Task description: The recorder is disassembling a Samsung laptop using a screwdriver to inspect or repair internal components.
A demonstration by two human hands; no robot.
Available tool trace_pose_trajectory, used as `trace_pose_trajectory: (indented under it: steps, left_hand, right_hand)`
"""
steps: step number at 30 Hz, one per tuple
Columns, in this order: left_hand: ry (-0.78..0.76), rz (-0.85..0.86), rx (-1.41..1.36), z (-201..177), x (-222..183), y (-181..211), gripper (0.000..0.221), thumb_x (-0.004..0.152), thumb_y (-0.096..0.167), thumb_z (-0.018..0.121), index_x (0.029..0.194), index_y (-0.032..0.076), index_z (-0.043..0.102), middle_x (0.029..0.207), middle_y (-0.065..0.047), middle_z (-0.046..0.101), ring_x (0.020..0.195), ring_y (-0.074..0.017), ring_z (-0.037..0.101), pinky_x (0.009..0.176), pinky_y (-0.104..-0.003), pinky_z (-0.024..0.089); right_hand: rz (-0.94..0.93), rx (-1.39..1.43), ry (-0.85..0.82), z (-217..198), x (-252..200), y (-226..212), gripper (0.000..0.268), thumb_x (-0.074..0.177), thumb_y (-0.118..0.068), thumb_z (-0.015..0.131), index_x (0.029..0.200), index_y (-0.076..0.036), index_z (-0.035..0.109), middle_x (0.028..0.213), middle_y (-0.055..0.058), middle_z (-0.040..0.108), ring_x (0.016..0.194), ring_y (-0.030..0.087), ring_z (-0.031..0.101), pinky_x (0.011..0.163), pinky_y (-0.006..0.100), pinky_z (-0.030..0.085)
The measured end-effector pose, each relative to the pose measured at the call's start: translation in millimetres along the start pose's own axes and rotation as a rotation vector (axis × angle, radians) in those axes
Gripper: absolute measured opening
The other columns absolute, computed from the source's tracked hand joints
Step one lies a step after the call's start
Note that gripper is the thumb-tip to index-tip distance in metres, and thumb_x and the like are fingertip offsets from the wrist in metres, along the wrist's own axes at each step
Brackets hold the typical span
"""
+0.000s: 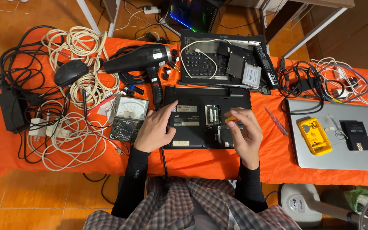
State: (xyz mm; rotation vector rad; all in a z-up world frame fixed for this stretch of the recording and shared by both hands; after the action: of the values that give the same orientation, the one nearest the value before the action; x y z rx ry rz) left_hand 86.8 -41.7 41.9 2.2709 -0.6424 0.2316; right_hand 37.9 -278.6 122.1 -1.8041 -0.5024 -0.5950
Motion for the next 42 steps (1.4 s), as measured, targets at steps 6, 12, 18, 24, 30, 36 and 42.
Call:
trace_pose_trajectory:
  steps: [6,12,18,24,30,36,42]
  left_hand:
    - [-0.019,-0.032,-0.015,0,0,-2,0.084,0.073,0.006,0.059,0.155,0.006,0.037,0.14,-0.018,0.063,0.113,-0.0315,0.067,0.096,-0.044,0.045]
    - [0.0,-0.021,-0.013,0,-1,-2,0.084,0.073,0.007,0.061,0.154,0.006,0.038,0.139,-0.02,0.062,0.112,-0.0324,0.068,0.1,-0.047,0.044]
    - [0.0,-0.019,-0.012,1,0,-3,0.083,0.073,0.007,0.06,0.154,0.006,0.039,0.14,-0.021,0.061,0.112,-0.0319,0.067,0.1,-0.047,0.043]
    - [-0.008,-0.023,-0.028,-3,0,0,0.081,0.074,0.008,0.059,0.153,0.006,0.04,0.14,-0.019,0.062,0.113,-0.0313,0.067,0.095,-0.044,0.044]
    - [0.011,0.003,-0.005,-1,0,-1,0.082,0.073,0.008,0.06,0.153,0.005,0.041,0.139,-0.019,0.062,0.113,-0.0309,0.066,0.095,-0.044,0.045]
    - [0.001,0.02,0.013,-2,4,3,0.081,0.073,0.009,0.061,0.151,0.005,0.041,0.137,-0.019,0.063,0.112,-0.0309,0.067,0.092,-0.043,0.045]
    - [-0.021,-0.004,0.076,5,3,-5,0.079,0.075,0.013,0.063,0.151,0.004,0.042,0.136,-0.021,0.063,0.103,-0.0317,0.069,0.095,-0.046,0.045]
  right_hand:
    - [-0.017,0.016,-0.046,3,3,-5,0.033,0.103,0.003,0.064,0.136,-0.003,0.062,0.12,0.012,0.069,0.113,0.022,0.065,0.103,0.034,0.052]
    - [-0.012,-0.009,-0.029,3,1,-2,0.035,0.097,0.002,0.071,0.131,-0.004,0.063,0.121,0.013,0.062,0.117,0.025,0.065,0.099,0.034,0.054]
    - [-0.015,-0.003,-0.008,0,1,-2,0.031,0.099,0.002,0.071,0.128,-0.005,0.065,0.116,0.011,0.062,0.115,0.024,0.065,0.099,0.036,0.054]
    - [-0.011,-0.034,-0.006,-1,1,-5,0.032,0.102,0.004,0.065,0.134,-0.003,0.063,0.118,0.013,0.065,0.117,0.026,0.064,0.102,0.036,0.052]
    - [0.045,0.005,0.018,-4,-3,6,0.033,0.102,0.005,0.064,0.135,-0.003,0.062,0.123,0.016,0.066,0.115,0.025,0.065,0.096,0.034,0.053]
    - [0.041,0.029,0.012,-3,-3,6,0.034,0.1,0.005,0.067,0.132,-0.005,0.064,0.125,0.015,0.064,0.117,0.026,0.066,0.094,0.034,0.057]
    - [0.048,-0.042,0.003,-4,-4,5,0.032,0.099,0.004,0.07,0.129,-0.005,0.066,0.122,0.015,0.067,0.114,0.025,0.066,0.099,0.034,0.055]
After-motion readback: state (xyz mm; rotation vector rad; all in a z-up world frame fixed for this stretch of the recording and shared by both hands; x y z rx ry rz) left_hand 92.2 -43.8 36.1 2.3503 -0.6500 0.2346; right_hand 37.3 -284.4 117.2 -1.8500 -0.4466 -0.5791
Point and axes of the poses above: each hand's wrist, its own x-axis towards the middle knuckle, its own z-axis out of the palm, y = z × x, the point moved 10 cm from there along x, towards the middle knuckle
